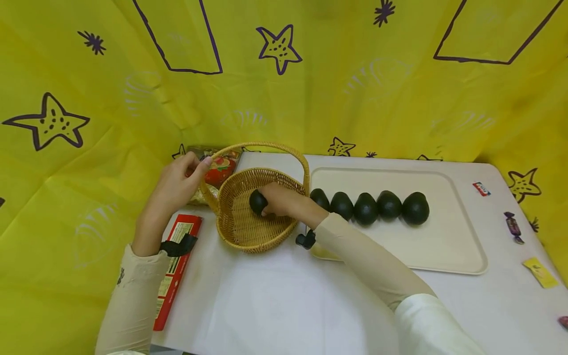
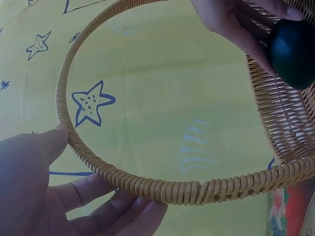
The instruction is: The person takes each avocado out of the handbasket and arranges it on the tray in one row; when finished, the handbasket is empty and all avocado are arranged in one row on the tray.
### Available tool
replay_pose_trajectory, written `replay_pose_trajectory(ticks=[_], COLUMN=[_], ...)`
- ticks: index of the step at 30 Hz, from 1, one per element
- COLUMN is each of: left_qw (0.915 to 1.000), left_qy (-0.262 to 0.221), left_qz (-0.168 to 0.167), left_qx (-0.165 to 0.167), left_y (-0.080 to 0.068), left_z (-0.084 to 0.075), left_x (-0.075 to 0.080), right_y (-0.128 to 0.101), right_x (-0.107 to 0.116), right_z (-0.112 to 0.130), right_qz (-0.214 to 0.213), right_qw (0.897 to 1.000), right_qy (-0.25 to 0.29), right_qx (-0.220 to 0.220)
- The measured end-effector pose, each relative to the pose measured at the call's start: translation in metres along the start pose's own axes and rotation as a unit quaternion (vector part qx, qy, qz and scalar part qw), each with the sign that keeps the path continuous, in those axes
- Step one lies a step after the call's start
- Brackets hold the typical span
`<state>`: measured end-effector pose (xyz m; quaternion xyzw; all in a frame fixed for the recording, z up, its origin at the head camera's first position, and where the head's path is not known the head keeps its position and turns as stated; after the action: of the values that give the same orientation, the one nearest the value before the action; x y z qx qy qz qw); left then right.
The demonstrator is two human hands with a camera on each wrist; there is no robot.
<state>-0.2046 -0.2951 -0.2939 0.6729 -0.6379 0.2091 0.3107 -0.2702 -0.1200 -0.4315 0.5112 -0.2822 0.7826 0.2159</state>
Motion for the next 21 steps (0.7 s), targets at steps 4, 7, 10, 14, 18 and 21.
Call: replay_pose_trajectory(ticks=[4,7,10,14,18,21], left_qw=[1.0,1.0,1.0,1.0,1.0,1.0], left_qy=[-0.001,-0.003,-0.004,-0.005,-0.003,-0.002], left_qz=[0.001,0.0,-0.001,-0.002,-0.001,-0.001], left_qx=[0.0,0.001,0.0,-0.002,-0.002,-0.003], left_y=[0.0,0.0,0.001,0.001,0.0,0.001], left_z=[-0.001,0.0,0.001,0.001,0.001,0.001], left_x=[-0.001,-0.001,-0.001,-0.001,-0.001,-0.001], right_y=[-0.01,-0.02,-0.035,-0.062,-0.095,-0.121], right_x=[0.006,0.013,0.02,0.026,0.029,0.028], right_z=[-0.001,0.0,0.004,0.012,0.012,0.004], right_qz=[-0.019,-0.044,-0.07,-0.096,-0.12,-0.134], right_qw=[0.999,0.997,0.994,0.989,0.986,0.984], right_qy=[0.035,0.058,0.069,0.076,0.088,0.094], right_qx=[0.018,0.035,0.054,0.077,0.081,0.072])
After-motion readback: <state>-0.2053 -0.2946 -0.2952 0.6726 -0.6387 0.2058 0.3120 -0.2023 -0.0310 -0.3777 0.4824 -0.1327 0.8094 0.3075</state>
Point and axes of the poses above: each hand's wrist, its own y-axis towards the middle knuckle, its own x-axis out of the back of the hand, z = x × y, the point moved 8 cm from there along y, towards the middle knuckle, and after that the axes turned 11 degrees about -y, right-handed, at the moved point
